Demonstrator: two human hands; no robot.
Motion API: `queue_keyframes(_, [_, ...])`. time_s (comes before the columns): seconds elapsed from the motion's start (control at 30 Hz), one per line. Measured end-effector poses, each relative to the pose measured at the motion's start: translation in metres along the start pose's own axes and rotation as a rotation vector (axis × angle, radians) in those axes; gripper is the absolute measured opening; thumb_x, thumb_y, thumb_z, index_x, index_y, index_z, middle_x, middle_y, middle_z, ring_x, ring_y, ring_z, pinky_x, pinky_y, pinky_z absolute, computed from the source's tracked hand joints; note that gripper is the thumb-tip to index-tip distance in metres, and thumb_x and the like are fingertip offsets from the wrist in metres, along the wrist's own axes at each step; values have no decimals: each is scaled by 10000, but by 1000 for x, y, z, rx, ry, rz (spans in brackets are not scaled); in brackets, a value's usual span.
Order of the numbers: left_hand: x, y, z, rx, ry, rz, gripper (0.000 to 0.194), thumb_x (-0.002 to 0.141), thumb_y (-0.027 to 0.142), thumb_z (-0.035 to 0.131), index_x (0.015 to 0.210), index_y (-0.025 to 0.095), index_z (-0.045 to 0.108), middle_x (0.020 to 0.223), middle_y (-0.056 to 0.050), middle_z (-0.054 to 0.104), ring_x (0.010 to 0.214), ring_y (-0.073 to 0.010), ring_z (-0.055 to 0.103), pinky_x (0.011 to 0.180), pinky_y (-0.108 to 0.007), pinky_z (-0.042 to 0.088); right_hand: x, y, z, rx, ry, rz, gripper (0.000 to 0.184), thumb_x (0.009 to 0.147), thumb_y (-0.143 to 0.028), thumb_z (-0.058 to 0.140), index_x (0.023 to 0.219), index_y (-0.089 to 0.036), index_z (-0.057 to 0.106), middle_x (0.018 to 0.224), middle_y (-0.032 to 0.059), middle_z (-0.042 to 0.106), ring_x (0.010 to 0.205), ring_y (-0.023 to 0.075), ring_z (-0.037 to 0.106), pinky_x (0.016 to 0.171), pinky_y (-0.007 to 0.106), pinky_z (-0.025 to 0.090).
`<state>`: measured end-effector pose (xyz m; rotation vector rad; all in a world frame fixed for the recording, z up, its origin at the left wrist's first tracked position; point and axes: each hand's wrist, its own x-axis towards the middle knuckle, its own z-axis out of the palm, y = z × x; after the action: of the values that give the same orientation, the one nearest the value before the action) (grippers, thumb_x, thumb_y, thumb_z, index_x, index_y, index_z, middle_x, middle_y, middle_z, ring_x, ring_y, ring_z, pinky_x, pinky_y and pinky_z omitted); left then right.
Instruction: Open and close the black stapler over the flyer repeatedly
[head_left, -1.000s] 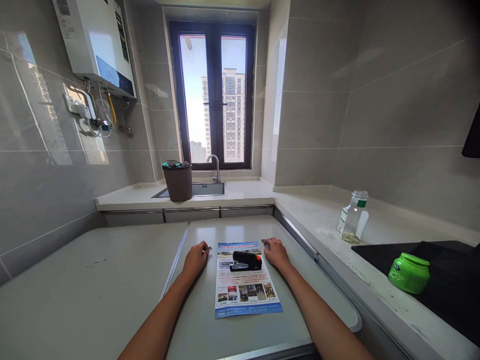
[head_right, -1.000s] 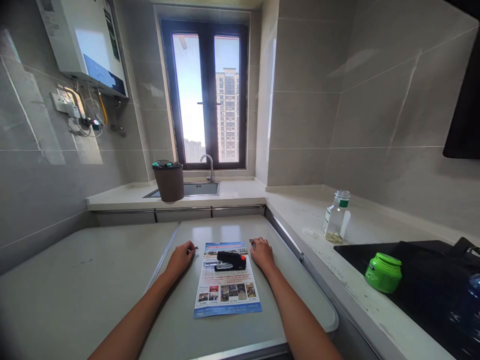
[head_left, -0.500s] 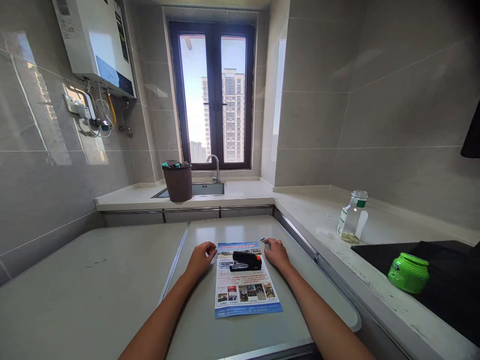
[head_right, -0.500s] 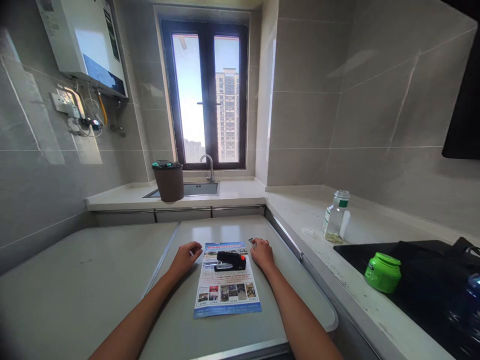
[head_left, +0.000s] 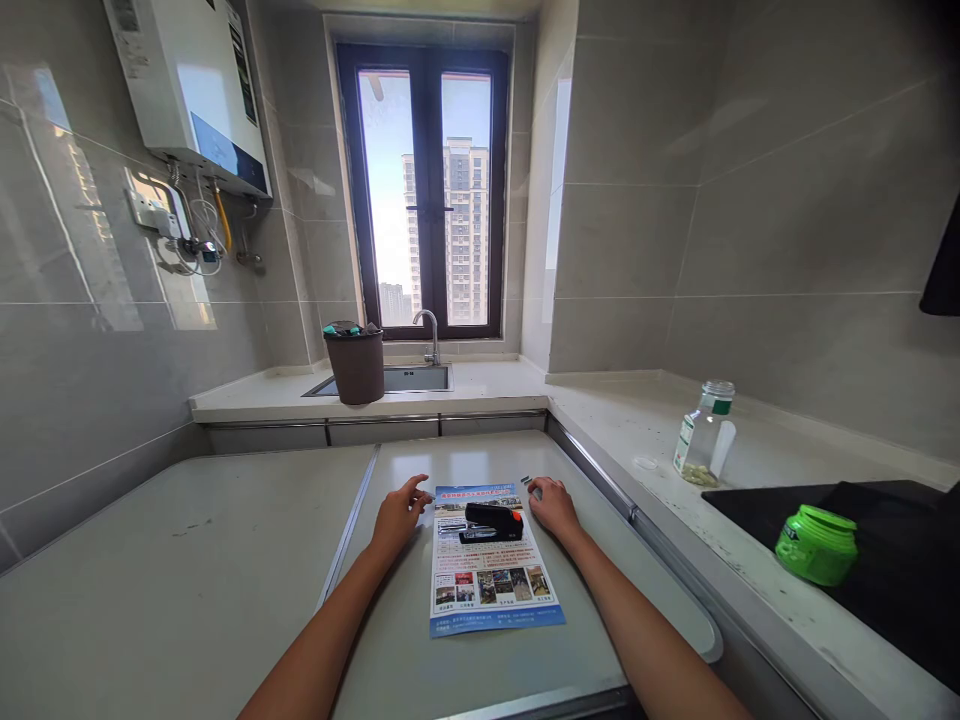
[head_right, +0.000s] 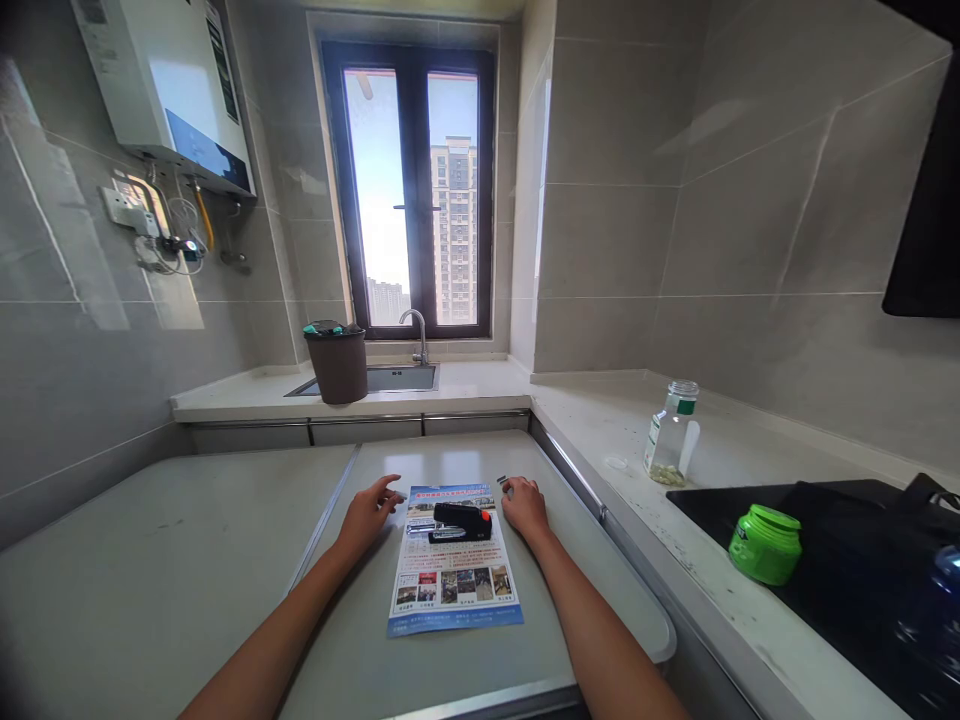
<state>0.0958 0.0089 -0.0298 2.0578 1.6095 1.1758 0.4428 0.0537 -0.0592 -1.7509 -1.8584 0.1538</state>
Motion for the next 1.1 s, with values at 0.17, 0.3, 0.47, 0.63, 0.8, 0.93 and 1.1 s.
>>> queue_keyframes(0.17, [2, -5, 2, -61, -17, -17, 222, 855, 345, 585, 977, 218, 721, 855, -47, 784, 800, -230, 732, 788, -332, 518, 1, 1, 1, -7, 3, 7, 227, 819, -141, 557, 965, -212, 716, 1169, 66, 701, 1085, 241, 580, 863, 286, 398])
queue_keyframes(0.3, [1, -3, 2, -165, -17, -4, 207, 854, 340, 582, 963, 217, 707, 860, -47, 778, 783, -229, 727, 770, -338, 524, 1, 1, 2, -9, 4, 1, 221, 826, -145, 556, 963, -209, 718, 1169, 67, 701, 1084, 238, 580, 873, 285, 396])
queue_keyframes(0.47, [0, 5, 2, -141, -27, 56, 209, 870, 352, 589, 971, 224, 721, 957, -49, 767, 860, -220, 703, 742, -313, 507, 2, 2, 2, -14, 1, 1, 212, 828, -154, 560, 964, -205, 714, 1166, 68, 700, 1082, 238, 583, 874, 285, 397])
queue_keyframes(0.63, [-2, 16, 5, -70, -66, 131, 205, 865, 393, 629, 922, 233, 744, 918, -32, 761, 787, -196, 662, 719, -302, 473, 2, 1, 2, -21, 0, 6, 179, 850, -189, 568, 956, -205, 712, 1167, 64, 698, 1088, 237, 580, 874, 282, 399])
queue_keyframes(0.8, [-3, 20, 5, -98, -66, 121, 209, 874, 395, 606, 854, 210, 701, 803, -28, 729, 725, -184, 621, 711, -300, 461, 1, 0, 1, -25, -4, 14, 187, 847, -193, 573, 969, -208, 714, 1177, 65, 695, 1095, 234, 580, 881, 284, 402])
queue_keyframes(0.93, [-3, 19, 5, -146, -64, 101, 221, 925, 409, 526, 894, 214, 626, 776, -15, 705, 699, -177, 616, 695, -293, 460, 1, 0, 1, -18, -5, 5, 186, 843, -184, 571, 963, -206, 711, 1169, 65, 697, 1090, 242, 583, 877, 293, 409])
queue_keyframes(1.1, [-4, 20, 6, -146, -89, 89, 235, 953, 424, 486, 916, 218, 591, 735, -5, 679, 682, -177, 624, 662, -282, 458, 0, -1, 0, -16, 5, 0, 181, 838, -176, 574, 948, -213, 713, 1161, 57, 699, 1082, 239, 586, 881, 291, 408])
